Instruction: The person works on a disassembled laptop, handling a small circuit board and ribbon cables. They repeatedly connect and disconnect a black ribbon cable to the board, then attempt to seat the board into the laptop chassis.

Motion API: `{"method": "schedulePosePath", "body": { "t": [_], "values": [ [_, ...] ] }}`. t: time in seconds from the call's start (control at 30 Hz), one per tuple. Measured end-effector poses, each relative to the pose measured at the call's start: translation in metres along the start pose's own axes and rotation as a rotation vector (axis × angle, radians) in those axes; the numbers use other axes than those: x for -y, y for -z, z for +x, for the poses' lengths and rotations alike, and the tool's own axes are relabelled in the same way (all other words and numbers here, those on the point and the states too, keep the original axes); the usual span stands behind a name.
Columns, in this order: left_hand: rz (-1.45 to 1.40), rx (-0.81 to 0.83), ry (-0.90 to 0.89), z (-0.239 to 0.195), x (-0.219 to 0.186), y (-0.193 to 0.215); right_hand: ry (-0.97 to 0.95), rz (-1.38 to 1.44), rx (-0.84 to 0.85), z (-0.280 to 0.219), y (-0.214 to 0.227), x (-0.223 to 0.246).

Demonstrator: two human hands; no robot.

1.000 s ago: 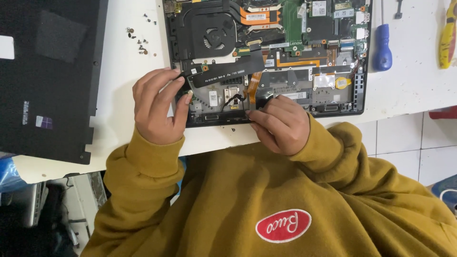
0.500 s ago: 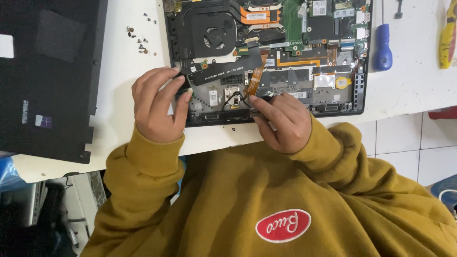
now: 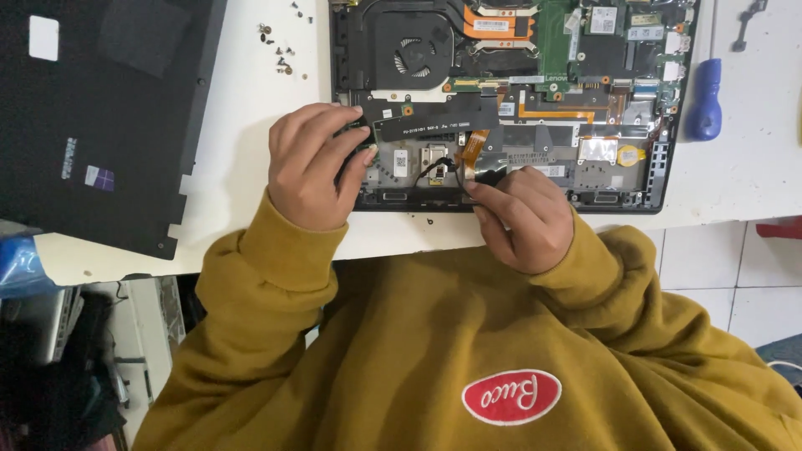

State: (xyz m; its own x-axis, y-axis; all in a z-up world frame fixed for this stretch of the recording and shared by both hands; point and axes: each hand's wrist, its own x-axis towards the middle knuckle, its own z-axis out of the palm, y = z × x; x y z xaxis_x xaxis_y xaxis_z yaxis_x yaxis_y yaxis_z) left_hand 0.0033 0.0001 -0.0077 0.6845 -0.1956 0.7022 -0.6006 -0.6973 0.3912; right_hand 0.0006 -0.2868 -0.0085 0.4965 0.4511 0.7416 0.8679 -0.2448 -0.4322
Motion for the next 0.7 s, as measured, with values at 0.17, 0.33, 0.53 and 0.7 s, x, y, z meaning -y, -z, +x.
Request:
{"method": "schedulePosePath", "body": {
  "t": [0.17, 0.33, 0.53, 0.7],
  "values": [
    [0.002, -0.007, -0.009, -0.001, 0.000, -0.001, 0.001, 0.018, -0.006, 0.001, 0.001, 0.000],
    [0.000, -0.009, -0.010, 0.000, -0.001, 0.000, 0.002, 0.022, 0.012, -0.003, 0.003, -0.002],
    [0.022, 0.023, 0.008, -0.001, -0.002, 0.000, -0.136, -0.009, 0.021, 0.002, 0.008, -0.001],
    [0.021, -0.002, -0.004, -0.002, 0.001, -0.002, -0.197, -0.074, 0.048, 0.016, 0.017, -0.004]
  ]
}}
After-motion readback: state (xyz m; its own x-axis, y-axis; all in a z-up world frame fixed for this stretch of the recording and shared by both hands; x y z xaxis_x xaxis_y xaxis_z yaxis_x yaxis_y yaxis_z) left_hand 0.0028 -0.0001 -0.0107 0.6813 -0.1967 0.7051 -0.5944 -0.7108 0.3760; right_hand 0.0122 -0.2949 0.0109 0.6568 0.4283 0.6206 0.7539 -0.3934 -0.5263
